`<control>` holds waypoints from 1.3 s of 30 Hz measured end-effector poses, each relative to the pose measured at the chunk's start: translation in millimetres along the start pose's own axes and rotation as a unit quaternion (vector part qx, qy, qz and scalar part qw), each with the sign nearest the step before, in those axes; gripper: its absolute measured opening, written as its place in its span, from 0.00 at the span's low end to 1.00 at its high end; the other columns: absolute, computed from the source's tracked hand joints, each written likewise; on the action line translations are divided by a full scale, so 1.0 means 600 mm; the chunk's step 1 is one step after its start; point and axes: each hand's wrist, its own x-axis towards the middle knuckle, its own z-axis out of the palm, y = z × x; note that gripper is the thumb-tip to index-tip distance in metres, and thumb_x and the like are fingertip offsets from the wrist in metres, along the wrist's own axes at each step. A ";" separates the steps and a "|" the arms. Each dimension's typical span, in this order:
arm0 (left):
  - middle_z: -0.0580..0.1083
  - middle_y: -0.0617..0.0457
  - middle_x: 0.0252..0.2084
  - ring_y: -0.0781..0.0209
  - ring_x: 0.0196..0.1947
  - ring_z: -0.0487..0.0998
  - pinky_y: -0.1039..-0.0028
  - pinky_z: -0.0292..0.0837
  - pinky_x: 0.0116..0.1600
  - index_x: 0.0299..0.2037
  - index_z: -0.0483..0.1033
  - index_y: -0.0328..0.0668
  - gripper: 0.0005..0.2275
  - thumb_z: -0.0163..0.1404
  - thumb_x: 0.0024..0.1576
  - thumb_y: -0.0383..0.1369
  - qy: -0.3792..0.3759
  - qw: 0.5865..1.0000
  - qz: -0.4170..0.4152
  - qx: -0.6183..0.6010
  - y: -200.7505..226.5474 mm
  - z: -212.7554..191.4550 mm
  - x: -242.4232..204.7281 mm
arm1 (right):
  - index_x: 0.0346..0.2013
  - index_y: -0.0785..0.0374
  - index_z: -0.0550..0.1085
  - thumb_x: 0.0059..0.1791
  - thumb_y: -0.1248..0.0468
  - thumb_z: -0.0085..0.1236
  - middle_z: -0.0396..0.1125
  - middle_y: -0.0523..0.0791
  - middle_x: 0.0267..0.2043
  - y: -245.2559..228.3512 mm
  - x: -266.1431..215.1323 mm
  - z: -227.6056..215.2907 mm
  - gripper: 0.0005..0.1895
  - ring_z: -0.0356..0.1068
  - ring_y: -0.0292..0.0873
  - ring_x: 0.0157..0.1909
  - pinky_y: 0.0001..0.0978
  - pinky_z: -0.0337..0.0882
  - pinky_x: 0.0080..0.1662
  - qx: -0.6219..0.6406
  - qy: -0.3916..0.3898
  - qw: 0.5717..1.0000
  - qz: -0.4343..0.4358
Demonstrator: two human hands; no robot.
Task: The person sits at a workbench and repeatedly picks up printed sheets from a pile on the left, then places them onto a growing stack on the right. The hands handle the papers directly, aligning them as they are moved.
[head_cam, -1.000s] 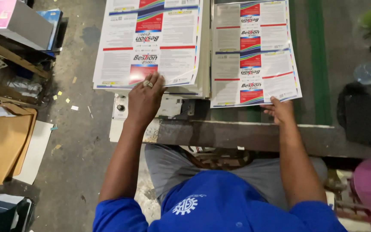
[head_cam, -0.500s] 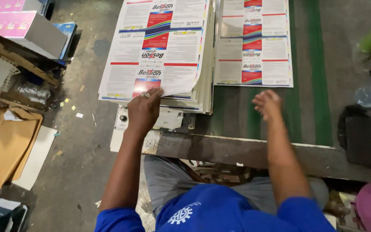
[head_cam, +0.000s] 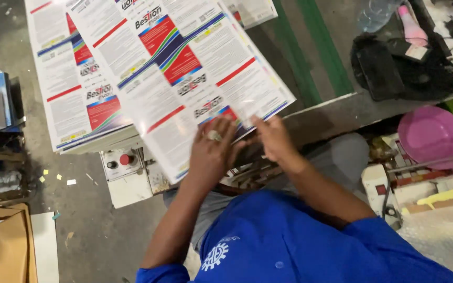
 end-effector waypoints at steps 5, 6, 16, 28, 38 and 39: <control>0.74 0.41 0.62 0.45 0.63 0.73 0.54 0.65 0.68 0.60 0.73 0.37 0.20 0.60 0.59 0.32 -0.015 0.992 -0.094 0.083 -0.112 -0.039 -0.037 | 0.53 0.65 0.72 0.56 0.64 0.55 0.74 0.46 0.40 -0.014 -0.024 -0.124 0.12 0.75 0.38 0.33 0.30 0.76 0.28 -0.030 0.092 0.995 0.024; 0.72 0.43 0.66 0.47 0.68 0.70 0.54 0.62 0.72 0.63 0.71 0.39 0.21 0.59 0.62 0.35 -0.007 0.985 -0.125 0.120 -0.143 -0.040 -0.051 | 0.54 0.64 0.71 0.56 0.64 0.54 0.75 0.45 0.40 -0.018 -0.027 -0.141 0.12 0.75 0.38 0.33 0.29 0.75 0.28 -0.047 0.115 0.992 0.015; 0.62 0.33 0.71 0.36 0.72 0.59 0.44 0.50 0.70 0.68 0.63 0.27 0.36 0.58 0.58 0.49 0.001 0.944 -0.229 0.236 -0.198 -0.039 -0.099 | 0.58 0.65 0.69 0.58 0.65 0.52 0.75 0.46 0.44 0.029 -0.031 -0.279 0.14 0.76 0.39 0.35 0.29 0.76 0.30 -0.099 0.165 0.981 -0.005; 0.77 0.39 0.58 0.42 0.60 0.77 0.56 0.72 0.61 0.55 0.76 0.37 0.15 0.56 0.60 0.32 0.064 0.960 -0.195 0.189 -0.192 -0.064 -0.098 | 0.57 0.64 0.69 0.59 0.64 0.50 0.73 0.47 0.44 0.062 0.179 -0.276 0.13 0.74 0.40 0.35 0.32 0.75 0.29 -0.184 0.172 0.968 0.016; 0.78 0.40 0.57 0.44 0.58 0.80 0.59 0.74 0.59 0.56 0.77 0.37 0.13 0.52 0.61 0.25 0.065 0.963 -0.184 0.186 -0.193 -0.078 -0.094 | 0.59 0.57 0.66 0.58 0.57 0.49 0.73 0.47 0.47 0.061 0.295 -0.277 0.15 0.78 0.46 0.43 0.39 0.77 0.34 -0.156 0.126 0.976 0.080; 0.78 0.42 0.55 0.44 0.56 0.80 0.58 0.75 0.59 0.54 0.77 0.37 0.11 0.52 0.62 0.25 0.086 0.964 -0.185 0.168 -0.182 -0.086 -0.086 | 0.59 0.59 0.65 0.59 0.57 0.49 0.73 0.48 0.48 0.066 0.273 -0.273 0.16 0.77 0.47 0.43 0.39 0.76 0.35 -0.151 0.131 0.975 0.093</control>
